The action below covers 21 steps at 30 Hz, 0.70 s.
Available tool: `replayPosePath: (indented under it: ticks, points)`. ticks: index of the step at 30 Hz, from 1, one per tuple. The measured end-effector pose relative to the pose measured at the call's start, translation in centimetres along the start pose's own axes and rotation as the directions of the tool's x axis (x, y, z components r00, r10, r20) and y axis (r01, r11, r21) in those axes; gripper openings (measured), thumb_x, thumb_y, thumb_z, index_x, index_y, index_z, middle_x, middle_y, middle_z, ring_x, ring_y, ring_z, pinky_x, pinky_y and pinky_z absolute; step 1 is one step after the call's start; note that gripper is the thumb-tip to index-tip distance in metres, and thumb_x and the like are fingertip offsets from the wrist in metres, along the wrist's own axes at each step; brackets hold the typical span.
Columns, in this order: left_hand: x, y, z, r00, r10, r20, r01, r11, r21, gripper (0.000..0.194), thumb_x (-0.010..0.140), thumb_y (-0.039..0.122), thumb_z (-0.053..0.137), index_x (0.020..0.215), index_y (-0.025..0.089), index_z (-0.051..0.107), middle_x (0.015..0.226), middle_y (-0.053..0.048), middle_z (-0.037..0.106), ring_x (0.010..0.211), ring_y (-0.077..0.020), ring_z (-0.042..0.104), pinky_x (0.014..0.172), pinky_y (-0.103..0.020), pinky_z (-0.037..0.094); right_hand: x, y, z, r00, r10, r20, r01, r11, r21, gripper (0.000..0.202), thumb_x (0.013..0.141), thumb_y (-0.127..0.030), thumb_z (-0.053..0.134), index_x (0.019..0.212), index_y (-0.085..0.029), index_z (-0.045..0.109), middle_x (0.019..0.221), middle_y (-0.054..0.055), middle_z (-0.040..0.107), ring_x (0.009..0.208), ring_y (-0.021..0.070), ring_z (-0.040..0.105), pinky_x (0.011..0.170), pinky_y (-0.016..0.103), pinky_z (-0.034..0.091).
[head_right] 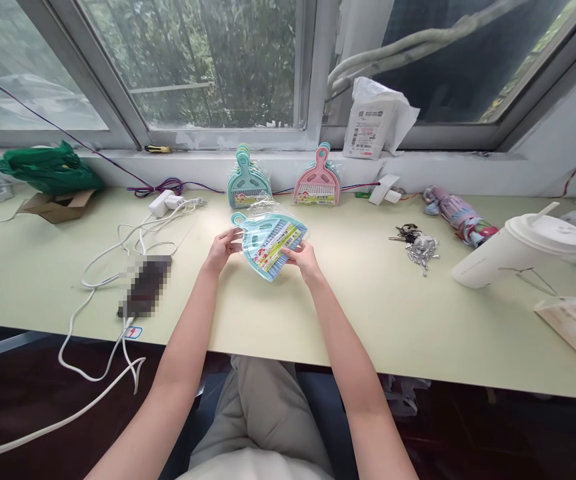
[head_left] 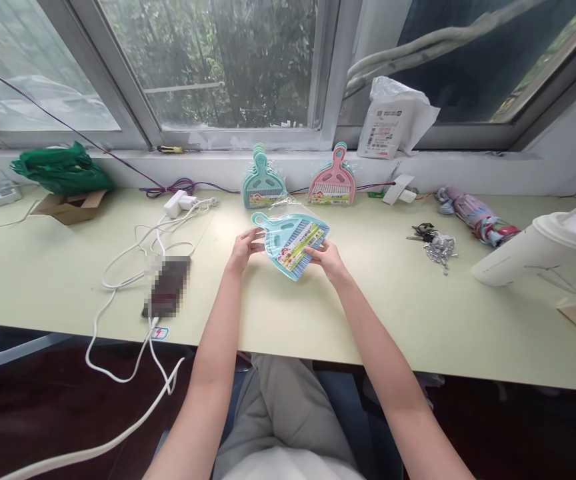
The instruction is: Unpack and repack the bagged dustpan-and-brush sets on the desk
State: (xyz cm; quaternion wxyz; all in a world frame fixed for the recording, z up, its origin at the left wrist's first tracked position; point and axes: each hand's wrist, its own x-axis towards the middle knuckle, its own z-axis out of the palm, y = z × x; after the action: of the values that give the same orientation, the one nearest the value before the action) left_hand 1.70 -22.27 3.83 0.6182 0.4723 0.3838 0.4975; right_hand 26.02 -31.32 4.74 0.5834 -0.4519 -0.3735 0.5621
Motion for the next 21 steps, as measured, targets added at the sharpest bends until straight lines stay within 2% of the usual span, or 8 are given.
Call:
replayPosePath:
  ticks: [3,6,8,10,12,14,18,21]
  points:
    - [0.2,0.4,-2.6,0.974,0.036,-0.222,-0.071,0.986,-0.152,0.039,0.091,0.039,0.045,0.116,0.013,0.06,0.112,-0.015,0.067,0.087,-0.0194,0.069,0.078,-0.031,0.056,0.0,-0.4,-1.2,0.998,0.002,-0.062,0.0,1.0,0.028,0.04,0.059,-0.024,0.083,0.093,-0.017,0.063,0.089,0.006,0.073,0.079,0.0211,0.07,0.076,0.037,0.06]
    - [0.2,0.8,-5.8,0.841,0.073,-0.536,-0.282,0.905,-0.319,0.049,0.096,0.045,0.029,0.135,0.02,0.043,0.134,-0.013,0.054,0.111,-0.0155,0.061,0.088,-0.027,0.052,0.4,-0.4,-3.0,0.985,-0.022,-0.169,0.043,0.991,0.125,0.037,0.061,-0.021,0.08,0.093,-0.019,0.061,0.093,0.004,0.073,0.081,0.0192,0.07,0.078,0.034,0.059]
    - [0.0,0.9,-7.0,0.812,0.044,-0.581,-0.315,0.872,-0.374,0.059,0.094,0.054,0.025,0.144,0.022,0.028,0.146,-0.013,0.039,0.122,-0.0146,0.053,0.092,-0.026,0.05,0.7,-0.2,-3.8,0.973,-0.032,-0.227,0.077,0.978,0.192,0.035,0.064,-0.021,0.078,0.094,-0.02,0.06,0.097,0.003,0.072,0.086,0.018,0.07,0.081,0.032,0.058]
    - [-0.1,0.9,-6.8,0.869,-0.001,-0.495,-0.22,0.896,-0.387,0.069,0.091,0.06,0.026,0.148,0.021,0.018,0.15,-0.015,0.032,0.127,-0.0165,0.048,0.096,-0.028,0.048,0.9,0.2,-3.9,0.965,-0.033,-0.261,0.09,0.973,0.211,0.034,0.065,-0.022,0.077,0.093,-0.021,0.058,0.101,0.003,0.071,0.091,0.0177,0.069,0.082,0.031,0.057]
    - [-0.2,0.7,-5.2,0.951,-0.034,-0.308,-0.078,0.936,-0.344,0.071,0.091,0.06,0.03,0.148,0.021,0.016,0.148,-0.016,0.035,0.127,-0.0186,0.048,0.097,-0.032,0.047,1.0,0.6,-3.4,0.962,-0.028,-0.271,0.082,0.978,0.192,0.034,0.066,-0.023,0.077,0.094,-0.021,0.057,0.101,0.004,0.071,0.093,0.0184,0.069,0.083,0.031,0.057]
    - [-0.3,0.3,-2.7,0.995,-0.062,-0.079,0.038,0.961,-0.275,0.067,0.091,0.057,0.033,0.147,0.02,0.021,0.142,-0.016,0.044,0.122,-0.0201,0.053,0.097,-0.036,0.048,1.0,0.9,-2.7,0.963,-0.018,-0.269,0.067,0.983,0.173,0.035,0.066,-0.024,0.077,0.094,-0.021,0.057,0.1,0.004,0.071,0.092,0.0196,0.069,0.084,0.034,0.057]
    - [-0.7,-1.2,2.4,0.942,-0.22,0.254,0.246,0.966,-0.076,0.059,0.088,0.055,0.045,0.134,0.019,0.043,0.127,-0.015,0.058,0.103,-0.0244,0.064,0.087,-0.04,0.052,0.7,1.6,-1.1,0.977,-0.012,-0.211,0.038,0.992,0.12,0.037,0.066,-0.026,0.078,0.096,-0.02,0.057,0.099,0.005,0.072,0.091,0.0211,0.07,0.085,0.036,0.058]
    - [-0.7,-2.5,4.4,0.932,-0.235,0.275,0.249,0.968,-0.018,0.048,0.086,0.051,0.049,0.122,0.02,0.054,0.114,-0.01,0.066,0.096,-0.0231,0.065,0.079,-0.035,0.054,0.4,1.7,-0.5,0.994,0.015,-0.112,-0.009,0.999,0.052,0.035,0.069,-0.028,0.077,0.098,-0.019,0.059,0.097,0.006,0.072,0.086,0.021,0.071,0.082,0.037,0.059]
